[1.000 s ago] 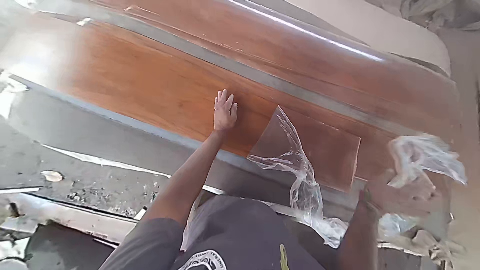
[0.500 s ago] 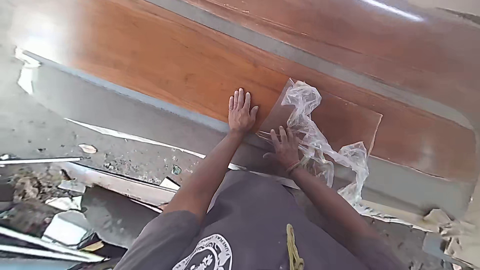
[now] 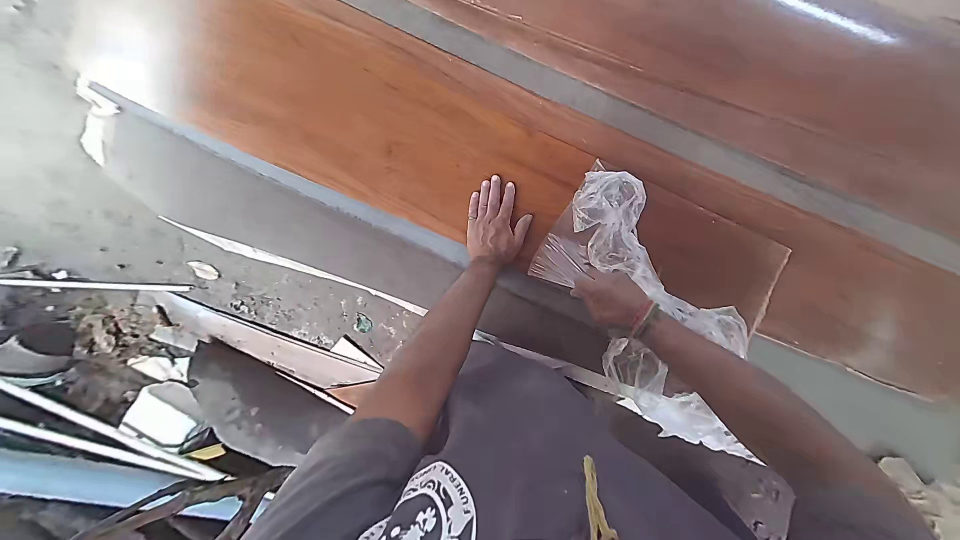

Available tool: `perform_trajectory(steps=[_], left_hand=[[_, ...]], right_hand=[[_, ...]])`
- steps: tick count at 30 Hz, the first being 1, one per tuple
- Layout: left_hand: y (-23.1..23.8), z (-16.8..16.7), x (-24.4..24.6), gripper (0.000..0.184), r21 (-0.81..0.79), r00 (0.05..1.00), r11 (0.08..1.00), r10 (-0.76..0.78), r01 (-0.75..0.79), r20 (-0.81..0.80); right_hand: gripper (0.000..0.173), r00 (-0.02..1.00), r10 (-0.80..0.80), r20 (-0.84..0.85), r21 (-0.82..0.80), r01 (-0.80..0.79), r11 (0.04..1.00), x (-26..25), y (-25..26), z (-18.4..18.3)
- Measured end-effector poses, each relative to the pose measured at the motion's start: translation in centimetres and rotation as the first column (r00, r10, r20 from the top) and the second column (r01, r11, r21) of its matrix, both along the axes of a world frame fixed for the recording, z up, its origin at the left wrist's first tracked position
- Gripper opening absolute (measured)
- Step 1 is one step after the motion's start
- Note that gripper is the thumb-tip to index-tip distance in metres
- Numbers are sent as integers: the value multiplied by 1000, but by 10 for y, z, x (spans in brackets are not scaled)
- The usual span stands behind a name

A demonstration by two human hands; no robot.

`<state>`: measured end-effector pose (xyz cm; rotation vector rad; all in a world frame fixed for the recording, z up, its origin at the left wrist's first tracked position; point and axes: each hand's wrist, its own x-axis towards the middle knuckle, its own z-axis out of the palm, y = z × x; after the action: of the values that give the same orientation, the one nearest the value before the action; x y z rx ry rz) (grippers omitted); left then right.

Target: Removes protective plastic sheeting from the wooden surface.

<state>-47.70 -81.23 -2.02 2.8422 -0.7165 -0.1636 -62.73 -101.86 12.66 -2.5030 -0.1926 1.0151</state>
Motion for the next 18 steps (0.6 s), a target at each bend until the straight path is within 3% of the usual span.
perform_trajectory(steps=[5,11,18], left_hand=[[0,3,1,76,-1,1000,1000,-6,6,12],[-1,6,1,75,5,1000,1000,-4,4,25],[0,9,3,76,-9,1000,1000,-10,10,-7]], right_hand=[[37,995,-57,-77,71,63,996,-8,-26,7],[35,966,-71,-248,-49,60,997,-7,-32,47],[32,957,-56,-286,-97,30,995,-23,-54,82]])
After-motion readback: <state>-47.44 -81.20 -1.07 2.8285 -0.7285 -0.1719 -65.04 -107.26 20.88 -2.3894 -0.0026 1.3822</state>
